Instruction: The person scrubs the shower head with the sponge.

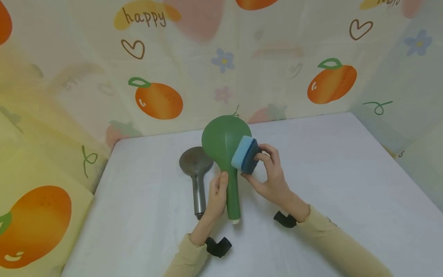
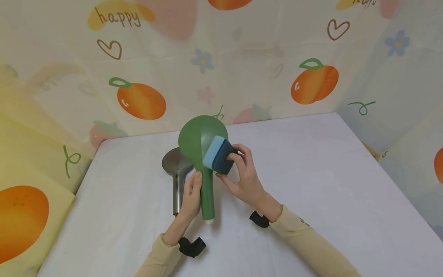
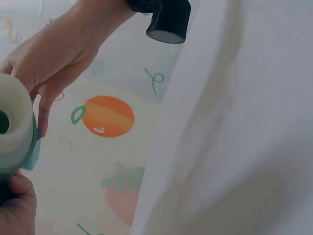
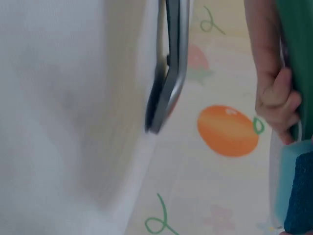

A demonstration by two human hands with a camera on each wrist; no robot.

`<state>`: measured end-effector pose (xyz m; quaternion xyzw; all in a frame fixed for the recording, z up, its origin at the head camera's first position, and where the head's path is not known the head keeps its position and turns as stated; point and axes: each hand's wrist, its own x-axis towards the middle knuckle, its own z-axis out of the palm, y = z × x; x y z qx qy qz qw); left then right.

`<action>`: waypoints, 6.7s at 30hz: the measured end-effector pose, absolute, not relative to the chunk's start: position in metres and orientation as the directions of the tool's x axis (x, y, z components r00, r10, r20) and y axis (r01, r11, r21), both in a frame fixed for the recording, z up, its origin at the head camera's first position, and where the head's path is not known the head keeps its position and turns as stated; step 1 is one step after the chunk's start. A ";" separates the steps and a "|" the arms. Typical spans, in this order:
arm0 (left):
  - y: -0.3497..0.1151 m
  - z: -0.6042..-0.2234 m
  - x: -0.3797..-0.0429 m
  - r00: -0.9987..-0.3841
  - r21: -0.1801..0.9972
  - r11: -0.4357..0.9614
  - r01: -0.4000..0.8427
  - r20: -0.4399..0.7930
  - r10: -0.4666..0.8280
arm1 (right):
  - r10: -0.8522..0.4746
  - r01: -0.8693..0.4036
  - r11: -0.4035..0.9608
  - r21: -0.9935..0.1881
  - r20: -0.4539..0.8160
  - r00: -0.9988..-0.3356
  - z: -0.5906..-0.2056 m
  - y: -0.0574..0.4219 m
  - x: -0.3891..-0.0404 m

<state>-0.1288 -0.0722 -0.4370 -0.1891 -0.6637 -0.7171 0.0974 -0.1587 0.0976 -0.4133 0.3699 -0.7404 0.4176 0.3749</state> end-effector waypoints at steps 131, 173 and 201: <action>-0.154 -0.437 -0.165 -0.826 0.963 -0.051 0.265 0.254 0.503 | -0.635 -0.916 0.397 0.052 0.736 -0.234 -0.391 0.062 -0.178; -0.138 -0.396 -0.139 -0.893 0.873 0.311 0.376 0.251 0.374 | -0.300 -0.833 0.513 -0.208 0.865 -0.401 -0.370 0.060 -0.223; -0.136 -0.395 -0.138 -0.896 0.909 0.213 0.359 0.272 0.352 | -0.136 -0.832 0.437 -0.343 0.889 -0.438 -0.374 0.076 -0.229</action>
